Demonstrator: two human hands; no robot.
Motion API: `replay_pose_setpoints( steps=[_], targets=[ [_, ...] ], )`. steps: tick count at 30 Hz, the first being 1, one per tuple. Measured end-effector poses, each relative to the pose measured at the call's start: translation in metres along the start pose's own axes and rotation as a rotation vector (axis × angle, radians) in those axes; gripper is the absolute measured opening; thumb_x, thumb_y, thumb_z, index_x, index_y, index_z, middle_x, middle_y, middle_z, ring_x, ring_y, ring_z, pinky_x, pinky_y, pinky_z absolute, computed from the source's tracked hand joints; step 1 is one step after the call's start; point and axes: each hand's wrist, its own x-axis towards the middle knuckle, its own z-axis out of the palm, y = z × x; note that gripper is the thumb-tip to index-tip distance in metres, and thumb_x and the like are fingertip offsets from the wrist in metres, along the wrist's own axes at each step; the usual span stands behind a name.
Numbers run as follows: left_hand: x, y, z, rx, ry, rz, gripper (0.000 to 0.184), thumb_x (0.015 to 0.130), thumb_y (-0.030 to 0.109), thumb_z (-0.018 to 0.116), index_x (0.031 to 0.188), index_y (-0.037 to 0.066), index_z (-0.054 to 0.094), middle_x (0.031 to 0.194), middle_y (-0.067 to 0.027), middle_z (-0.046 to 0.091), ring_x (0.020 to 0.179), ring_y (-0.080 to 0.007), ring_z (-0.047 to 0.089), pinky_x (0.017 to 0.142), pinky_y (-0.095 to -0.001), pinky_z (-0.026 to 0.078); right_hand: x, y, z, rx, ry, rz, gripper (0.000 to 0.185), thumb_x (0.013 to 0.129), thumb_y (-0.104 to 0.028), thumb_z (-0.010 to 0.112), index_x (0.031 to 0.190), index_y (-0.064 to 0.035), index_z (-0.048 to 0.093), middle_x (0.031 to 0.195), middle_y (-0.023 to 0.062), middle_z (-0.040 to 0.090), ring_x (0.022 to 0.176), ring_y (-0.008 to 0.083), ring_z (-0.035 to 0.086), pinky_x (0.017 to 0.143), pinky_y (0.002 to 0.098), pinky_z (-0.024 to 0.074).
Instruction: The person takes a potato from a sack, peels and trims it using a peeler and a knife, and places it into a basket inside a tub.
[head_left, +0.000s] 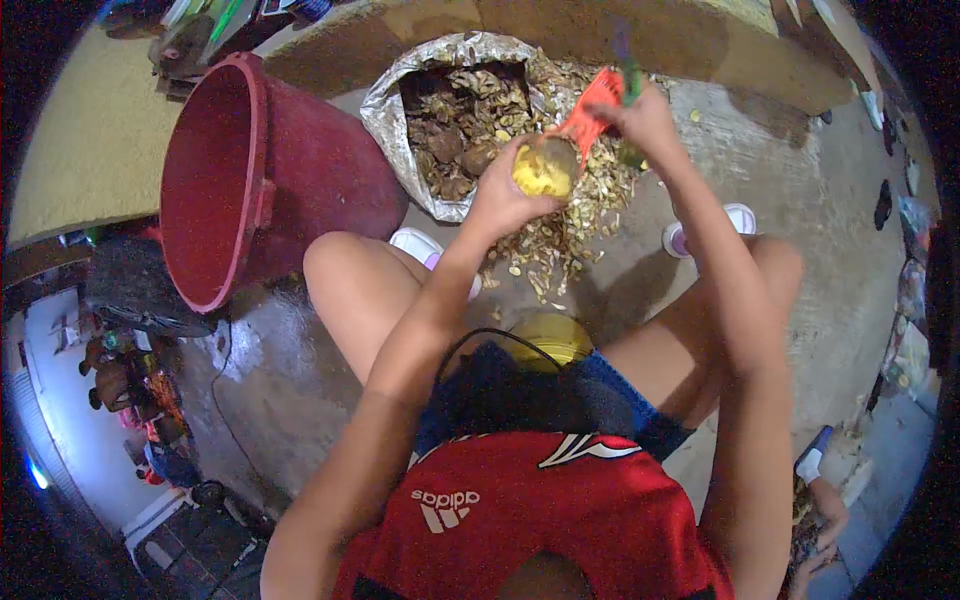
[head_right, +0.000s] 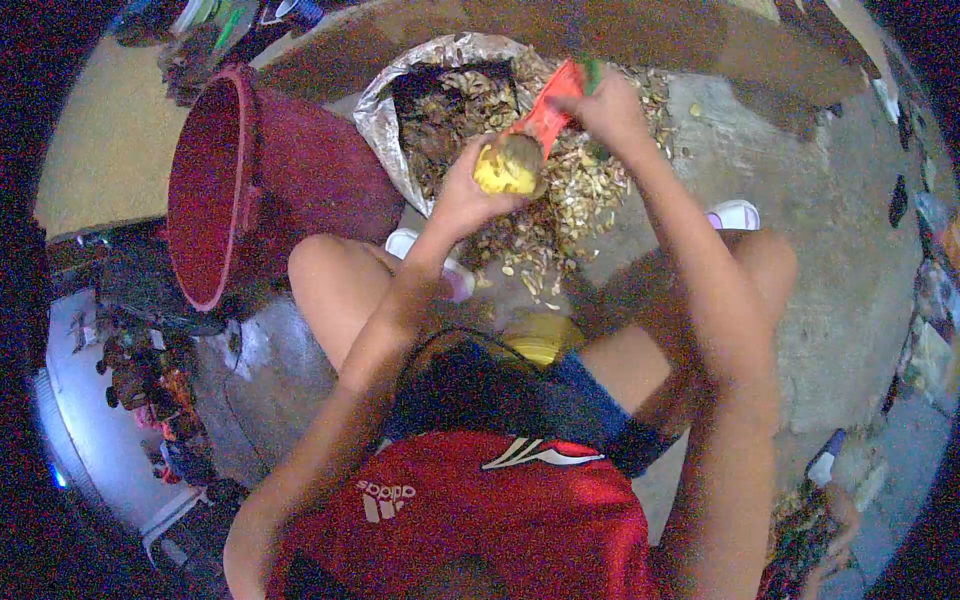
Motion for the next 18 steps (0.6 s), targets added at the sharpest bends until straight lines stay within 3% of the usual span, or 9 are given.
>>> replay_pose_setpoints(
  steps=[2, 6, 9, 12, 16, 18],
  targets=[
    [-0.009, 0.015, 0.0, -0.109, -0.041, 0.02, 0.083, 0.05, 0.013, 0.078, 0.122, 0.0, 0.039, 0.107, -0.0116, 0.054, 0.095, -0.0182, 0.055, 0.085, -0.029, 0.043, 0.025, 0.016, -0.02, -0.229, 0.216, -0.063, 0.043, 0.064, -0.033, 0.073, 0.091, -0.0034, 0.058, 0.082, 0.0171, 0.063, 0.076, 0.0321, 0.061, 0.07, 0.0398, 0.0471],
    [-0.005, -0.001, 0.002, -0.198, -0.016, 0.005, 0.083, 0.05, 0.014, 0.078, 0.122, -0.002, 0.038, 0.107, -0.0125, 0.054, 0.096, -0.0205, 0.055, 0.086, -0.0301, 0.043, 0.049, 0.047, -0.036, -0.081, 0.123, 0.015, 0.044, 0.065, -0.031, 0.072, 0.095, -0.003, 0.057, 0.087, 0.0201, 0.062, 0.082, 0.0356, 0.06, 0.073, 0.0418, 0.0466],
    [0.0, -0.009, 0.0, 0.012, 0.063, -0.009, 0.083, 0.051, 0.014, 0.078, 0.122, -0.002, 0.038, 0.107, -0.0135, 0.054, 0.097, -0.0221, 0.054, 0.087, -0.0306, 0.042, 0.018, 0.004, -0.03, -0.298, 0.138, -0.089, 0.047, 0.066, -0.03, 0.07, 0.102, -0.0037, 0.055, 0.089, 0.0205, 0.062, 0.085, 0.0371, 0.059, 0.076, 0.0431, 0.046],
    [-0.002, 0.002, -0.001, 0.09, 0.102, -0.037, 0.082, 0.052, 0.015, 0.077, 0.121, -0.002, 0.038, 0.107, -0.0149, 0.054, 0.097, -0.0229, 0.055, 0.086, -0.0311, 0.043, 0.012, -0.012, -0.026, -0.25, 0.022, -0.079, 0.047, 0.066, -0.03, 0.07, 0.102, -0.0032, 0.056, 0.089, 0.0207, 0.062, 0.085, 0.0367, 0.059, 0.076, 0.0423, 0.0464],
    [-0.003, 0.001, 0.001, -0.005, 0.114, -0.045, 0.077, 0.052, 0.015, 0.076, 0.118, -0.002, 0.041, 0.105, -0.016, 0.055, 0.097, -0.0231, 0.055, 0.085, -0.0313, 0.043, 0.001, -0.038, -0.019, 0.194, -0.199, 0.131, 0.044, 0.063, -0.031, 0.074, 0.094, -0.0033, 0.059, 0.081, 0.0155, 0.064, 0.077, 0.0298, 0.062, 0.073, 0.0395, 0.0474],
    [0.001, -0.012, 0.006, -0.014, 0.125, -0.024, 0.073, 0.052, 0.014, 0.076, 0.116, -0.001, 0.042, 0.102, -0.015, 0.056, 0.096, -0.0225, 0.056, 0.085, -0.0309, 0.044, 0.002, -0.027, 0.001, 0.161, -0.217, 0.055, 0.043, 0.063, -0.032, 0.074, 0.091, -0.0037, 0.059, 0.078, 0.0118, 0.063, 0.069, 0.0241, 0.06, 0.068, 0.0356, 0.0471]
  ],
)
